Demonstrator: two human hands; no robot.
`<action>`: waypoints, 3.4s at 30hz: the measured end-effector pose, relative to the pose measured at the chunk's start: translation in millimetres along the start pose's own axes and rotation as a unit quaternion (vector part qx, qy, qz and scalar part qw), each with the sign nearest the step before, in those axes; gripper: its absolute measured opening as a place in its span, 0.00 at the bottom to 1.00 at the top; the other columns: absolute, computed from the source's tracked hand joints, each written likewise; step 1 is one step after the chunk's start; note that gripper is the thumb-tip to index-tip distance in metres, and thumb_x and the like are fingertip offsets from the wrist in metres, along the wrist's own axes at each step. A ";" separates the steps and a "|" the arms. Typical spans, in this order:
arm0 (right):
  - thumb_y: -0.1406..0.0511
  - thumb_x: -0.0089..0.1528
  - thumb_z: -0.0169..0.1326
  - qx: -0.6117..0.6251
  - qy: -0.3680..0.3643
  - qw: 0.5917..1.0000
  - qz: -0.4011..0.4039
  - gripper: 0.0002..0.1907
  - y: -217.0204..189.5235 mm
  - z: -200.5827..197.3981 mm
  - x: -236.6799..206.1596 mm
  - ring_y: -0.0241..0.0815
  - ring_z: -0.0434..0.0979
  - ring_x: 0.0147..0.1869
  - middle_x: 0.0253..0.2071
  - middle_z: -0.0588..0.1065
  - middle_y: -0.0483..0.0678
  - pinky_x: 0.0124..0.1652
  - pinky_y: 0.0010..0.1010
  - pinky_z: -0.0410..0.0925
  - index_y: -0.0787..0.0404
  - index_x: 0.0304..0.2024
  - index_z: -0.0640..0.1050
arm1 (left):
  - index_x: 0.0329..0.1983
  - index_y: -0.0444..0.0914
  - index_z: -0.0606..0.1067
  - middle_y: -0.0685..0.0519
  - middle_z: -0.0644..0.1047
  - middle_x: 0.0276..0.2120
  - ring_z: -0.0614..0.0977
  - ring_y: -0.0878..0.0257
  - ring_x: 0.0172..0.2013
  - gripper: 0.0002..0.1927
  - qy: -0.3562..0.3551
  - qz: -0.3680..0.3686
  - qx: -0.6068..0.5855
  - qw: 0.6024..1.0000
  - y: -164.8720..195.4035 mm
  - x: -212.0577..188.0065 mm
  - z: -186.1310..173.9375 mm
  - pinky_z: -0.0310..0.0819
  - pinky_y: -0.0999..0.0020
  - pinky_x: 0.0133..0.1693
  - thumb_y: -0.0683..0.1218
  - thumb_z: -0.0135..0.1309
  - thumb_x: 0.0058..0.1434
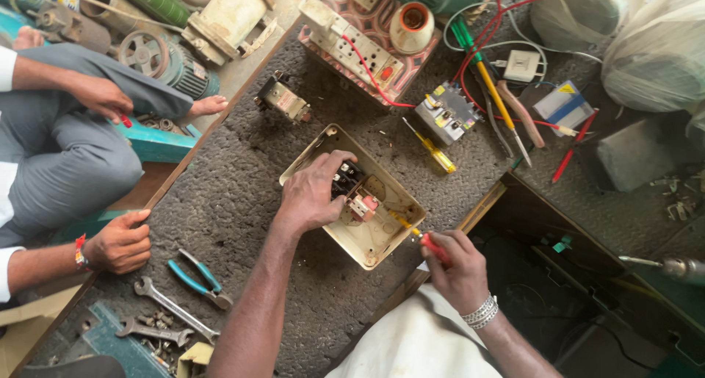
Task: The person uses a screwdriver to tighten screws on an electrical component inside a plastic enclosure. They adjust the component's position and continue tightening multiple screws while another person sits nearby.
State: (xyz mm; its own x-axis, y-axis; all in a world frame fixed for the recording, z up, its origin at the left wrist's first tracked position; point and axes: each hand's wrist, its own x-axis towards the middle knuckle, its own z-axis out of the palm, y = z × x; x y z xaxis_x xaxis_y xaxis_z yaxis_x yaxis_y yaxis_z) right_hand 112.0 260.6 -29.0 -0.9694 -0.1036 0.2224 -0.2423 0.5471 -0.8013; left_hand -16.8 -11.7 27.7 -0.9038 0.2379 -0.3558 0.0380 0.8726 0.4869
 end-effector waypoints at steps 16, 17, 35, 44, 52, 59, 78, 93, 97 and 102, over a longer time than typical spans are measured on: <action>0.68 0.62 0.61 -0.026 -0.081 0.987 0.137 0.11 -2.6 -2.0 3.0 0.45 0.78 0.26 0.31 0.75 0.49 0.28 0.33 0.71 0.62 0.47 0.80 | 0.61 0.53 0.64 0.51 0.75 0.47 0.80 0.47 0.48 0.38 0.026 0.026 -0.023 0.999 -0.6 -2.7 -1.7 0.74 0.48 0.50 0.42 0.64 0.47; 0.68 0.62 0.62 -0.026 -0.073 0.991 0.109 0.11 -0.6 -3.0 5.1 0.45 0.78 0.28 0.33 0.76 0.48 0.29 0.33 0.71 0.63 0.47 0.79 | 0.61 0.53 0.65 0.51 0.75 0.47 0.81 0.47 0.48 0.37 0.017 0.019 -0.024 0.999 -0.4 -2.7 -1.4 0.74 0.48 0.50 0.42 0.63 0.47; 0.65 0.60 0.60 -0.068 -0.022 0.997 0.027 0.12 -1.8 0.5 -2.7 0.45 0.81 0.34 0.38 0.76 0.51 0.32 0.31 0.75 0.63 0.44 0.77 | 0.62 0.55 0.64 0.53 0.75 0.47 0.80 0.49 0.50 0.37 -0.001 0.000 -0.013 1.000 -0.1 -2.0 -1.6 0.74 0.49 0.52 0.43 0.64 0.49; 0.63 0.58 0.61 -0.079 -0.040 0.995 0.035 0.14 5.7 -2.6 1.1 0.44 0.82 0.33 0.37 0.75 0.50 0.32 0.29 0.76 0.63 0.43 0.77 | 0.61 0.54 0.65 0.52 0.75 0.45 0.80 0.48 0.49 0.37 0.015 0.015 -0.017 1.000 -1.5 -1.7 -0.2 0.74 0.48 0.51 0.43 0.64 0.48; 0.62 0.62 0.62 -0.135 -0.062 0.985 0.092 0.11 1.0 -0.1 -1.3 0.43 0.82 0.29 0.36 0.77 0.48 0.29 0.32 0.74 0.59 0.45 0.80 | 0.61 0.54 0.65 0.52 0.75 0.46 0.80 0.48 0.49 0.37 0.010 0.008 -0.015 1.000 -0.9 -1.8 0.3 0.74 0.48 0.51 0.42 0.64 0.47; 0.60 0.61 0.61 -0.125 -0.017 0.992 0.026 0.12 7.0 3.4 -3.6 0.42 0.82 0.32 0.37 0.77 0.48 0.30 0.29 0.76 0.59 0.44 0.80 | 0.61 0.55 0.64 0.53 0.75 0.45 0.81 0.49 0.49 0.37 -0.003 -0.003 -0.014 1.000 -0.4 -1.2 0.0 0.75 0.49 0.51 0.42 0.63 0.48; 0.63 0.56 0.62 -0.090 -0.069 0.993 0.036 0.16 3.5 -1.7 3.0 0.45 0.80 0.30 0.37 0.75 0.53 0.28 0.32 0.74 0.66 0.41 0.76 | 0.61 0.55 0.65 0.52 0.75 0.46 0.81 0.48 0.49 0.37 0.004 0.003 -0.017 1.000 0.4 -1.6 -0.9 0.74 0.48 0.51 0.42 0.63 0.48; 0.65 0.60 0.61 -0.095 -0.038 0.995 -0.012 0.14 7.8 -3.2 1.7 0.44 0.83 0.35 0.40 0.78 0.52 0.31 0.30 0.77 0.63 0.47 0.79 | 0.62 0.55 0.63 0.53 0.74 0.45 0.80 0.51 0.49 0.38 0.006 0.000 -0.001 1.000 -2.0 -2.2 3.3 0.74 0.48 0.52 0.42 0.64 0.49; 0.66 0.59 0.64 -0.071 -0.096 0.988 0.096 0.14 6.0 -3.8 1.7 0.43 0.81 0.31 0.34 0.77 0.51 0.31 0.32 0.75 0.61 0.47 0.80 | 0.63 0.55 0.63 0.52 0.73 0.45 0.81 0.52 0.47 0.38 0.015 0.007 0.009 1.000 -1.0 -4.0 6.4 0.75 0.50 0.51 0.42 0.63 0.49; 0.67 0.60 0.59 -0.070 -0.012 0.995 -0.064 0.15 6.3 0.4 -3.0 0.44 0.80 0.36 0.39 0.77 0.53 0.34 0.30 0.74 0.65 0.49 0.78 | 0.62 0.54 0.64 0.52 0.74 0.45 0.80 0.49 0.47 0.37 0.029 0.012 0.007 0.999 -0.1 -5.7 6.9 0.75 0.50 0.49 0.43 0.65 0.49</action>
State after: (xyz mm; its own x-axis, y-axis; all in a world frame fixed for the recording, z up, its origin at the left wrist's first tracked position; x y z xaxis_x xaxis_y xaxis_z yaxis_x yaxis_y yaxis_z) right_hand 113.3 264.0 -34.9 -0.9317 -0.1990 0.3038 -0.3585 0.6381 -0.6814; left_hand -8.8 -10.2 24.2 -0.9260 0.2344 -0.2960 0.0666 0.8730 0.4831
